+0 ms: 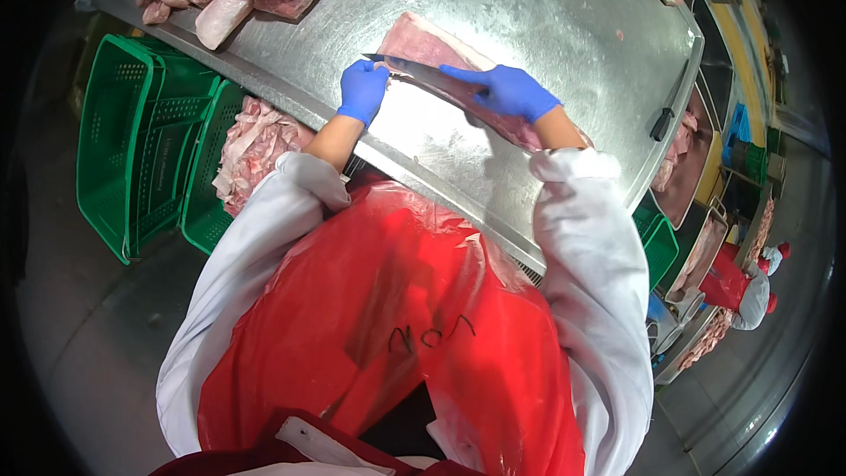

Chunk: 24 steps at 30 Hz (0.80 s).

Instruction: The person uses a knife to trim fat and cut large pieces of raw meat on a stainless steel table. Trimmed pieces are placed into green plastic bins while larger cuts are set aside on the table.

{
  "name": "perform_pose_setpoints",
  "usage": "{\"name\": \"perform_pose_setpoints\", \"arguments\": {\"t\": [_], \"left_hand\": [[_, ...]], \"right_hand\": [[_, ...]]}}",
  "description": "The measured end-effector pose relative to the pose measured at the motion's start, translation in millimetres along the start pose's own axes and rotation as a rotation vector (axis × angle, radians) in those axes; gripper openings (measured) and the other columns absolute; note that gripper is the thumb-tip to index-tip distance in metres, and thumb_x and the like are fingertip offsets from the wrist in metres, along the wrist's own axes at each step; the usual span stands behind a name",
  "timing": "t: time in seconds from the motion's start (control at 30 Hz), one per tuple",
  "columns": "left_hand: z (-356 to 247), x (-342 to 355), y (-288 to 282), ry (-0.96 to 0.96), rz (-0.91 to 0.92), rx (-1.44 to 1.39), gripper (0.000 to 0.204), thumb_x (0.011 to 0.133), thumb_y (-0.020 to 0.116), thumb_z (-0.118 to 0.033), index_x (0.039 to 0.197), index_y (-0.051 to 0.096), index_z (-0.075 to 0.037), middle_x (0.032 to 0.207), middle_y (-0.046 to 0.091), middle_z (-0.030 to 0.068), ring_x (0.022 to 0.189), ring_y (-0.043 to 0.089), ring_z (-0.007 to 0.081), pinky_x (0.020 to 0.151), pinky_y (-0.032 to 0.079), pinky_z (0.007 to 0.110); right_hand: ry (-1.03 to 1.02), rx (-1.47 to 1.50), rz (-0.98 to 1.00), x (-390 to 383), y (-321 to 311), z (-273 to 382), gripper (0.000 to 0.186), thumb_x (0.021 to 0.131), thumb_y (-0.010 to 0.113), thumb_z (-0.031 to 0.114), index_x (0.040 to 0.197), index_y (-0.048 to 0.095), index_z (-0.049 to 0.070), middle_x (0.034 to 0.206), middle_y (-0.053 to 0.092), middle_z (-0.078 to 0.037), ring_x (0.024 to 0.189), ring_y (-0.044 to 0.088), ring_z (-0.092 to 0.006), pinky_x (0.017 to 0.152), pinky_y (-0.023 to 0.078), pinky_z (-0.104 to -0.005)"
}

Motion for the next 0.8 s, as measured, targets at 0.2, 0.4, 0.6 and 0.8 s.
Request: {"name": "perform_pose_setpoints", "arguments": {"t": [0.2,0.4,0.6,0.8], "left_hand": [[-58,-25,5,0.256,-0.041,0.235,0.018,0.086,0.066,-0.017,0.082,0.065,0.001,0.068,0.065,0.0106,0.062,0.062,0.0158,0.061,0.050,0.033],[-112,-56,-100,0.198,-0.020,-0.033,0.014,0.094,0.063,-0.015,0.099,0.065,-0.002,0.079,0.064,0.0032,0.065,0.058,0.0093,0.057,0.051,0.027],[80,-3,-337,0.036,-0.233,0.891,0.048,0.081,0.075,-0.041,0.099,0.067,0.003,0.094,0.071,0.0194,0.089,0.069,0.0296,0.083,0.052,0.038],[7,-42,-235,0.207,-0.338,0.853,0.051,0.084,0.075,-0.036,0.115,0.061,0.003,0.100,0.069,0.0159,0.089,0.066,0.0247,0.081,0.052,0.036]], "right_hand": [[-0.084,-0.118,0.082,60,11,28,0.064,0.090,0.056,0.016,0.146,0.040,0.042,0.101,0.071,-0.016,0.084,0.068,-0.0307,0.081,0.052,-0.0393],[-0.068,0.144,0.009,3,-16,6,0.067,0.088,0.057,0.016,0.148,0.039,0.038,0.098,0.071,-0.015,0.077,0.065,-0.0282,0.080,0.052,-0.0401],[0.242,0.400,-0.073,-137,-8,-91,0.072,0.085,0.061,0.009,0.149,0.039,0.035,0.094,0.072,-0.012,0.067,0.061,-0.0209,0.075,0.053,-0.0353],[0.086,-0.062,-0.167,-180,40,-114,0.072,0.086,0.065,0.018,0.146,0.038,0.047,0.083,0.066,-0.018,0.066,0.062,-0.0340,0.069,0.051,-0.0412]]}}
Point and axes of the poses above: each hand's wrist, its own x-axis towards the middle knuckle, its own y-axis out of the palm, z = x × y, the point moved 7 cm from there along x, towards the middle knuckle
